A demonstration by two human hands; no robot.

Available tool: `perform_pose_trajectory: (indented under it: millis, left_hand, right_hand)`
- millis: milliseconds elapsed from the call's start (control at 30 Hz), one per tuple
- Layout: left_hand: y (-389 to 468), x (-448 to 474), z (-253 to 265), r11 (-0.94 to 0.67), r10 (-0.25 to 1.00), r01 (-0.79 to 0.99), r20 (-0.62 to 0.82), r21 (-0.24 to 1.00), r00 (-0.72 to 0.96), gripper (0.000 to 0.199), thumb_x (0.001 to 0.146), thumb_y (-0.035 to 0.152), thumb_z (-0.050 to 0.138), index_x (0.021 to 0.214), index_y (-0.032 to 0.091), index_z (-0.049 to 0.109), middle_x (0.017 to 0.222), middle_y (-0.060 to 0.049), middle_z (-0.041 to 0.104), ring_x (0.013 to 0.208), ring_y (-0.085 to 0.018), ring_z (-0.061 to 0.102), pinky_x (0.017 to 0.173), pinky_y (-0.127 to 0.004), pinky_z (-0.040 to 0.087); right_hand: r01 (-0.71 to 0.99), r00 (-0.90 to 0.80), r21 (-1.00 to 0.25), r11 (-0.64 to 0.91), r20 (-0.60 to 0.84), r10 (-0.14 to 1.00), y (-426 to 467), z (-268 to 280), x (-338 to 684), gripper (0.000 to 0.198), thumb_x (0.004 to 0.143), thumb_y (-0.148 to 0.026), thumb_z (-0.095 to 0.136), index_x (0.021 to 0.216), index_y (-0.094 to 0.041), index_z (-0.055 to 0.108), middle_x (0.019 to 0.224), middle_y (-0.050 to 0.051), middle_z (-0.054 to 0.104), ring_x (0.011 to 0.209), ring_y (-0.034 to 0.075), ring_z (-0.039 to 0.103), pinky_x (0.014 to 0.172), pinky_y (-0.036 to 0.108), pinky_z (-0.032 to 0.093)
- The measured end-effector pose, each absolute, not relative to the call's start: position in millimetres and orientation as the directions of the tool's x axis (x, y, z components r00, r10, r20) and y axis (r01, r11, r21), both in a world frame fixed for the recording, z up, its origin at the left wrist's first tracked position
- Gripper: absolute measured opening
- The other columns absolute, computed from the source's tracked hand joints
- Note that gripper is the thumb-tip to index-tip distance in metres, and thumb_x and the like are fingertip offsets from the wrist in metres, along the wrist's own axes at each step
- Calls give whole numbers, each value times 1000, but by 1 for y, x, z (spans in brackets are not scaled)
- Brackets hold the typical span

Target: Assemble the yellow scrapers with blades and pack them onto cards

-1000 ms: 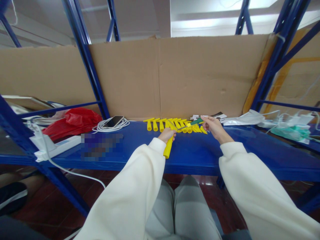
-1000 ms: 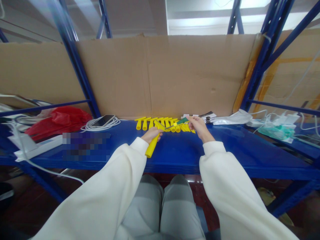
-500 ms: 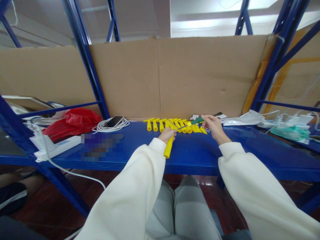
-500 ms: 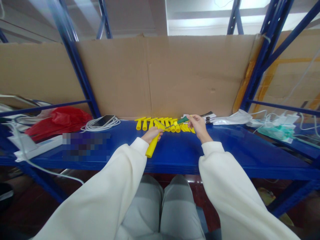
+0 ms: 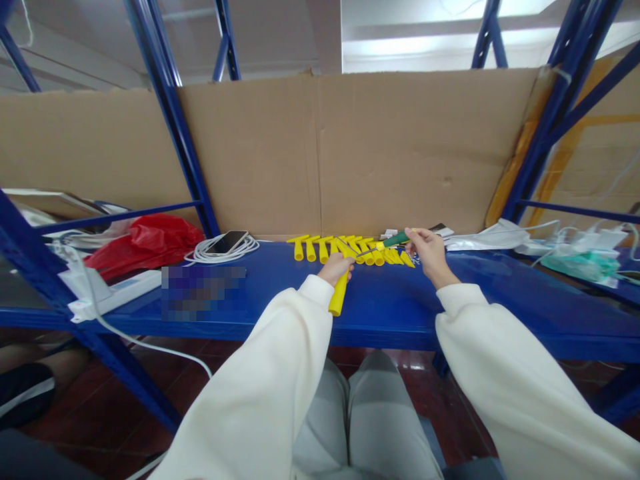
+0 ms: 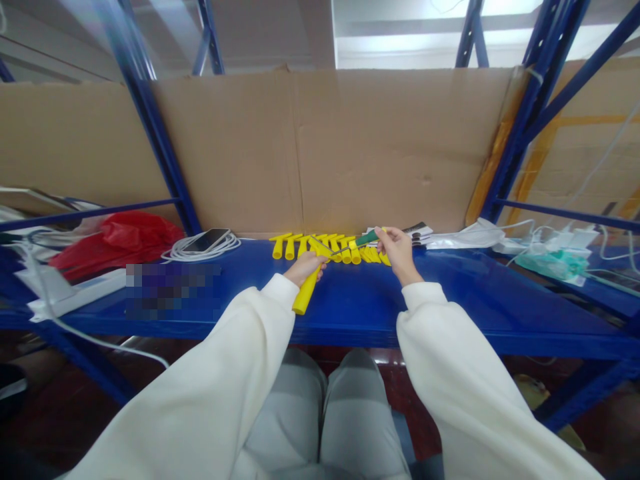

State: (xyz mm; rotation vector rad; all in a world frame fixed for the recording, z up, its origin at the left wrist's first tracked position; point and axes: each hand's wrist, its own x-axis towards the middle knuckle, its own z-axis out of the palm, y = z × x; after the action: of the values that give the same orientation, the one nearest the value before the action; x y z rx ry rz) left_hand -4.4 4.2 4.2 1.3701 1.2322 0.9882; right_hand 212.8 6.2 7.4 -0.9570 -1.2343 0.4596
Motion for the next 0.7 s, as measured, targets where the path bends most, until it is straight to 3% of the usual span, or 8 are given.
perform_pose_trajectory:
  millis: [333,700]
  left_hand:
    - [13,-8,-1,26,998,227,-40,974,54,12,83,7,54,92,14,59,53,7,44,40,-8,41,45,-21,36]
    - [14,-8,0,22,997,166,-33,986,64,7,82,11,56,86,17,56,52,7,45,39,-8,40,43,-20,34]
  right_hand:
    - [107,443,-783,613,590,675,14,10,230,41,71,-60,75,73,-23,56,46,-6,49,43,10,48,42,22,39]
    - [233,293,-922,311,371,881,15,4,222,31,75,-38,79,62,-19,58,46,-2,56,40,9,50,37,19,37]
